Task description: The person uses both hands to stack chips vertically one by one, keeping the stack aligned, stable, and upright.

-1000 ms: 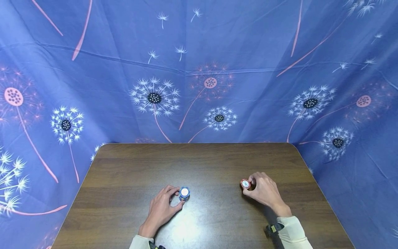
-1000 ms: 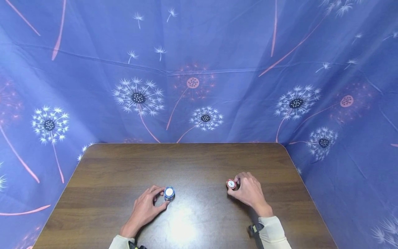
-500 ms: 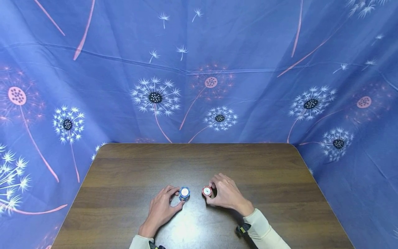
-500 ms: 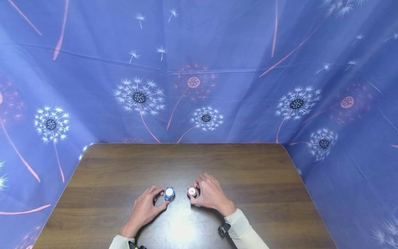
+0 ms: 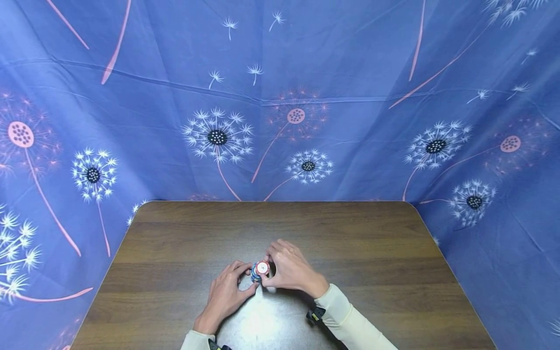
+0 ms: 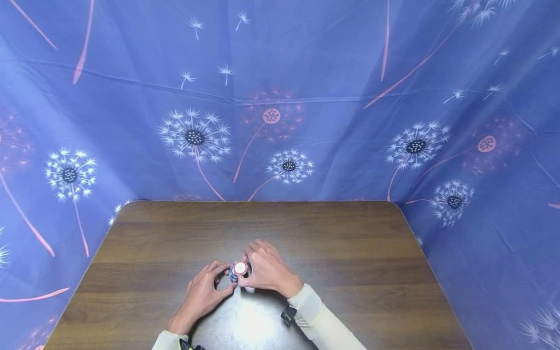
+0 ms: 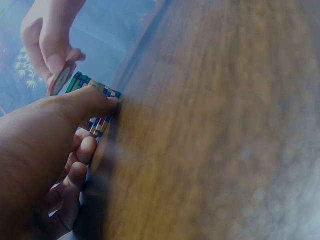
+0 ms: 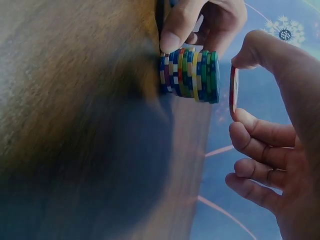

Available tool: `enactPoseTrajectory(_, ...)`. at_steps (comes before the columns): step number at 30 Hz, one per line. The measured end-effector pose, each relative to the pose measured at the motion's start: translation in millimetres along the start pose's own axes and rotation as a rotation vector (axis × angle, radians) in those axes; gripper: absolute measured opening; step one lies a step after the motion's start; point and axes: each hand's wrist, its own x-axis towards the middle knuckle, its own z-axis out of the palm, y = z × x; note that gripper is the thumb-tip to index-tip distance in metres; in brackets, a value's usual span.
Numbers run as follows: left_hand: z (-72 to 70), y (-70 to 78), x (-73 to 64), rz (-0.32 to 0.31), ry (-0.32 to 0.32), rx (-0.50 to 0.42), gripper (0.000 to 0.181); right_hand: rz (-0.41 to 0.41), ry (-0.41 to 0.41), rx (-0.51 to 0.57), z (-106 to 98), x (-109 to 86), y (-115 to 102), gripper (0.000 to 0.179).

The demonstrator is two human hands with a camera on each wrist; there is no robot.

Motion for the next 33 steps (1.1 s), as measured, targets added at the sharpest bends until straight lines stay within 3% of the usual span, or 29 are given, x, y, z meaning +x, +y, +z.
enactPoseTrajectory(12,0.8,0.6,-0.9,-0.009,-0.008,-0.001,0.046,-0.016,-0.031,0.017,7.5,4.3,-3.2,0.039)
enactPoseTrajectory(21,2.9,2.6,0.4,-0.008,-0.02,0.002,0.047,0.059,-0.021,0.105,-5.4,-2.9,0.3,0.04)
enactPoseTrajectory(26,2.9,3.5,1.0,-0.008,-0.02,0.006,0.048,0.145,0.007,0.176,-9.9,-19.0,7.6,0.033)
enactPoseTrajectory(33,1.1,4.4,-4.1,-0.021,-0.055,-0.019,0.049,0.299,0.013,0.243,-8.4,-62.5,16.1,0.028)
